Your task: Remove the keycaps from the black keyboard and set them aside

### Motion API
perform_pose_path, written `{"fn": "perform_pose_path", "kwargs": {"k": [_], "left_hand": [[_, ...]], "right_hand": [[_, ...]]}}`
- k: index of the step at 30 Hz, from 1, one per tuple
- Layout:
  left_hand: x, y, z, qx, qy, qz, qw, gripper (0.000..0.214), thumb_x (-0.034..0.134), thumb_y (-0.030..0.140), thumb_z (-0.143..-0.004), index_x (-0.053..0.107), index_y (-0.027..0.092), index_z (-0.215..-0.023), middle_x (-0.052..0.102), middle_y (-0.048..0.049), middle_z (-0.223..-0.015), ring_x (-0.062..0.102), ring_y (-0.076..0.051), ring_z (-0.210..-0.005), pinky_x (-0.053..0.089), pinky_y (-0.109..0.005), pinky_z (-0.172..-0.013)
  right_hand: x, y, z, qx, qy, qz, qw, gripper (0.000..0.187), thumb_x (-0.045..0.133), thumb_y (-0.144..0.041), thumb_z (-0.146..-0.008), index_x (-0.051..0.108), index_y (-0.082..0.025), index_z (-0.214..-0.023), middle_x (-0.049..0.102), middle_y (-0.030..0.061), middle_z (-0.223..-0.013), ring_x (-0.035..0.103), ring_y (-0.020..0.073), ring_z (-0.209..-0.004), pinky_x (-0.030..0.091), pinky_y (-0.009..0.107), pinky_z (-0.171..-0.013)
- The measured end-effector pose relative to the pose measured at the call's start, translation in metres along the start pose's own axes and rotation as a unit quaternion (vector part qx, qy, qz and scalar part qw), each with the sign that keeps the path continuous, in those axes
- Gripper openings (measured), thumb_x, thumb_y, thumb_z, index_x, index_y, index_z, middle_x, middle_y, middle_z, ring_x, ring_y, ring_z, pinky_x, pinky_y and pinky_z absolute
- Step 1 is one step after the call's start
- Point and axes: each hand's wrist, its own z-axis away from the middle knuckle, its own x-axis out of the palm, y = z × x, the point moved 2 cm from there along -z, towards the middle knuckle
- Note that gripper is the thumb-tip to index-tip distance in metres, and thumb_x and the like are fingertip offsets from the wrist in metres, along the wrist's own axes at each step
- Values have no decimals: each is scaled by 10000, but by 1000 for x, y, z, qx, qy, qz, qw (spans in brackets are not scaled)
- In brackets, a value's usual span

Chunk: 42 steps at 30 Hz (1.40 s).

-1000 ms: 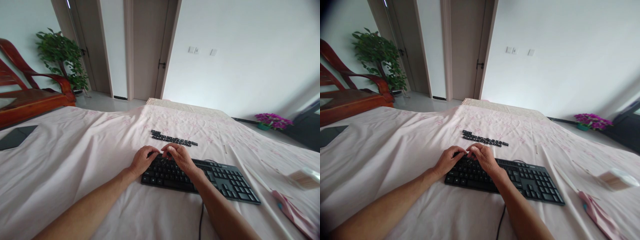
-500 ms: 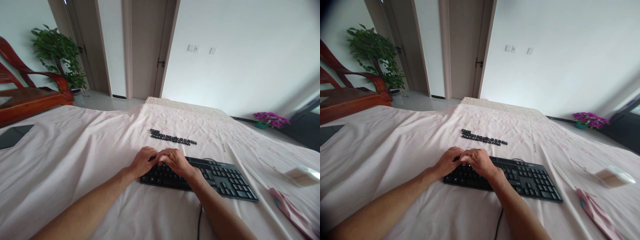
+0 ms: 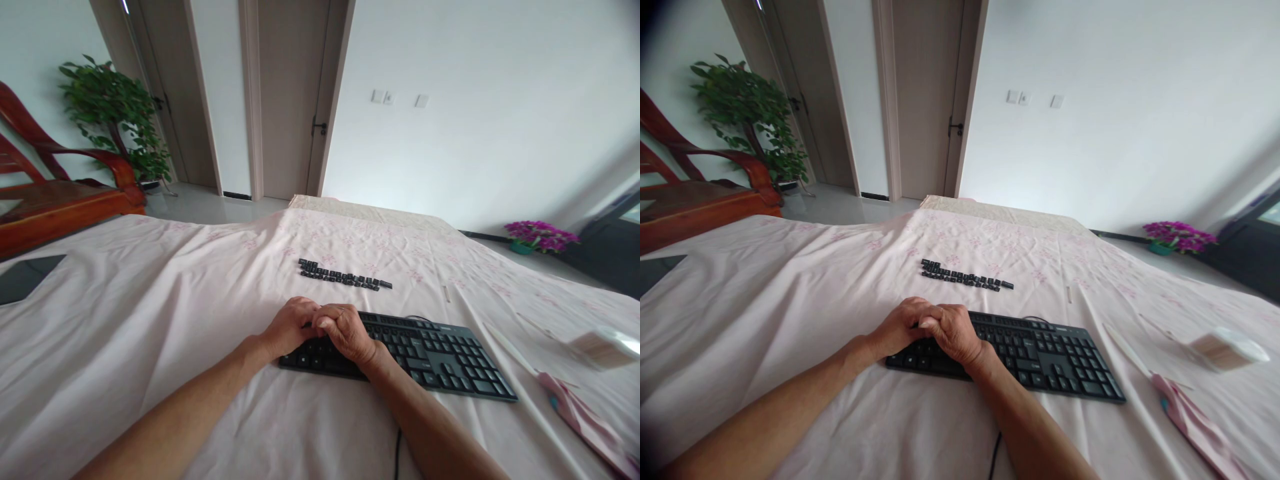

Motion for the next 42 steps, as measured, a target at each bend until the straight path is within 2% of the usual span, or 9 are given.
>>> {"fn": "perform_pose_path", "kwargs": {"k": [4, 8, 14, 20, 26, 32, 35, 39, 42], "left_hand": [[3, 2, 1, 20, 1, 18, 1000, 300, 472, 392, -893, 645, 209, -729, 654, -12, -840, 581, -180, -869, 357, -336, -936], [3, 6, 2, 27, 2, 12, 1000, 332, 445, 398, -905, 663, 223, -726, 657, -9, -853, 576, -177, -882, 324, -346, -985], [0, 10, 3, 12, 15, 43, 999, 289, 481, 392, -894, 658, 206, -762, 597, -2, -794, 559, -151, -811, 408, -262, -803], [-1, 10, 2, -44, 33, 106, 993, 219, 546, 355, -861, 606, 184, -739, 592, 17, -759, 555, -133, -749, 425, -234, -715], [-3, 9, 0, -95, 85, 109, 986, 184, 563, 369, -843, 638, 201, -842, 646, 10, -834, 588, -146, -800, 441, -248, -764], [-2, 8, -1, -96, 83, 98, 987, 181, 602, 379, -806, 647, 208, -845, 657, 12, -837, 595, -153, -801, 445, -249, -754], [-3, 8, -2, -102, 78, 94, 987, 208, 573, 391, -827, 650, 199, -804, 646, 14, -788, 590, -144, -756, 442, -245, -721], [-3, 8, -1, -109, 67, 115, 985, 169, 594, 357, -819, 673, 208, -831, 653, 18, -794, 594, -136, -744, 438, -238, -704], [-3, 7, -1, -106, 52, 110, 987, 143, 609, 336, -806, 689, 218, -822, 657, 17, -796, 600, -142, -757, 435, -241, -708]], "right_hand": [[2, -1, 4, -26, 34, 8, 999, 465, 290, -441, -964, 596, -201, -709, 618, 31, -645, 576, 154, -623, 442, 271, -666], [1, -4, 7, -53, 67, 16, 996, 436, 315, -406, -961, 573, -201, -676, 605, 29, -625, 559, 151, -592, 433, 275, -634], [-4, -8, 6, -23, 121, -40, 992, 426, 321, -341, -958, 594, -206, -660, 608, 29, -610, 570, 150, -587, 452, 274, -630], [-3, -6, 8, -8, 125, -36, 992, 410, 331, -393, -955, 657, -203, -792, 649, 49, -682, 593, 168, -649, 466, 298, -673], [-7, -8, 8, -10, 167, 17, 986, 359, 344, -358, -956, 669, -212, -912, 656, 56, -739, 562, 183, -686, 450, 318, -684], [-4, -6, 9, -47, 132, 12, 990, 352, 369, -394, -947, 671, -215, -966, 684, 68, -806, 557, 190, -682, 455, 330, -680], [-5, -5, 9, 0, 159, -37, 987, 389, 339, -398, -955, 680, -212, -942, 683, 65, -785, 585, 189, -701, 471, 325, -695], [-6, -3, 10, 85, 219, -122, 964, 405, 331, -405, -958, 677, -194, -930, 671, 51, -679, 597, 177, -631, 489, 311, -666], [-5, -3, 11, 109, 220, -149, 958, 422, 336, -445, -949, 669, -188, -925, 656, 37, -611, 578, 171, -567, 483, 301, -605]]}}
